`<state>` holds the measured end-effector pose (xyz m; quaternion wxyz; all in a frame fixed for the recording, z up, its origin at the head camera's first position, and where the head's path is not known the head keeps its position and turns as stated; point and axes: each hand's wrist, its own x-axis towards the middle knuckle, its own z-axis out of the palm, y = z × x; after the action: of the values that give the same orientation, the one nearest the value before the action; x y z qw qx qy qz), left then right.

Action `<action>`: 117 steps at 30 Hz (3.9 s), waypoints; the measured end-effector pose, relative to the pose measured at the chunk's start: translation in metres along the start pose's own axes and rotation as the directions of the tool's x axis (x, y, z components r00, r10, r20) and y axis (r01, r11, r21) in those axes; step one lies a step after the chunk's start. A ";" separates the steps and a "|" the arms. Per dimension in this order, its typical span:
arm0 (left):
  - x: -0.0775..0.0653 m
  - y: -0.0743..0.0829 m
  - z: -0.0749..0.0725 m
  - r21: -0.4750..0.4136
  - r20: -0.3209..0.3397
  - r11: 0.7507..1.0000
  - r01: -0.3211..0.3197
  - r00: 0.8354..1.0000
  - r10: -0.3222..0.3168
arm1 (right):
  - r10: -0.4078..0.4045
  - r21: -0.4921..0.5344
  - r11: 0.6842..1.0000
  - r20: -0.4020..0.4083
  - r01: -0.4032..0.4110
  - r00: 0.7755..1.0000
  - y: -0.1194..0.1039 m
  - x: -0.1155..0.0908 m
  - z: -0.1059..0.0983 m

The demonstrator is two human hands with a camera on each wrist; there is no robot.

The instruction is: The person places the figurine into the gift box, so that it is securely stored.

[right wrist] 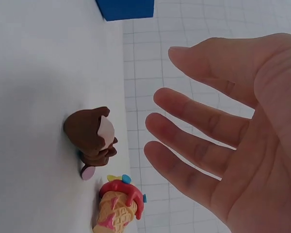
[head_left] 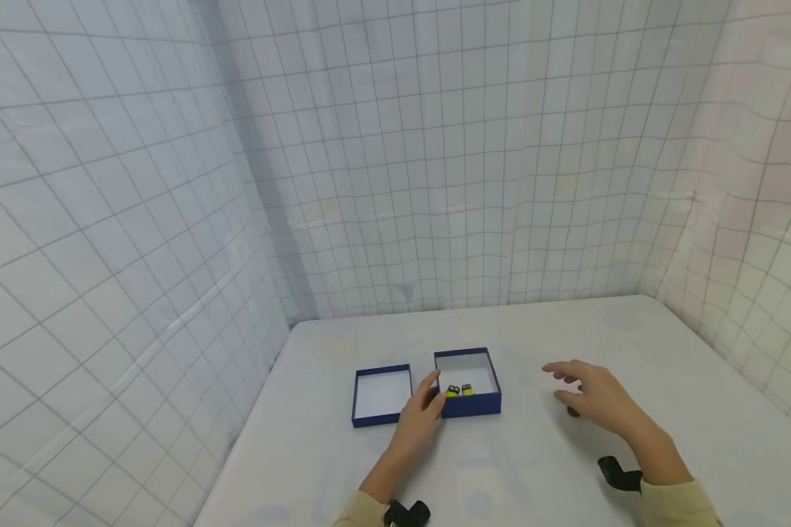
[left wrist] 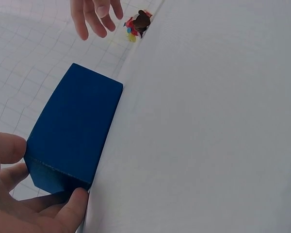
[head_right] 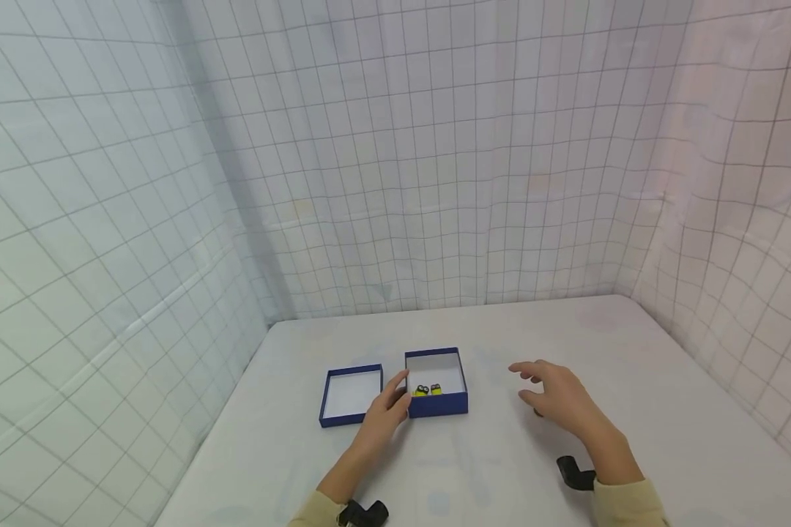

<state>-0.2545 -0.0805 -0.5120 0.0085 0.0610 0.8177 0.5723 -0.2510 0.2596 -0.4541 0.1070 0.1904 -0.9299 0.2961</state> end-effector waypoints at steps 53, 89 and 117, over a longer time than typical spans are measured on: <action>-0.001 0.006 0.000 0.017 -0.014 1.000 -0.006 1.000 0.006 | 0.217 -0.031 0.976 0.109 -0.214 0.970 0.041 -0.010 0.005; -0.002 0.003 0.001 0.004 -0.016 1.000 -0.024 1.000 0.024 | 0.160 -0.081 0.984 0.038 -0.157 0.986 0.035 -0.011 0.012; -0.005 0.003 0.001 0.019 -0.007 1.000 -0.024 1.000 0.024 | 0.060 -0.045 0.997 -0.062 -0.063 0.996 0.034 -0.008 0.020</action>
<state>-0.2491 -0.0790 -0.5098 -0.0019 0.0689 0.8223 0.5648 -0.2594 0.2757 -0.4904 0.1303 0.1503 -0.9383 0.2830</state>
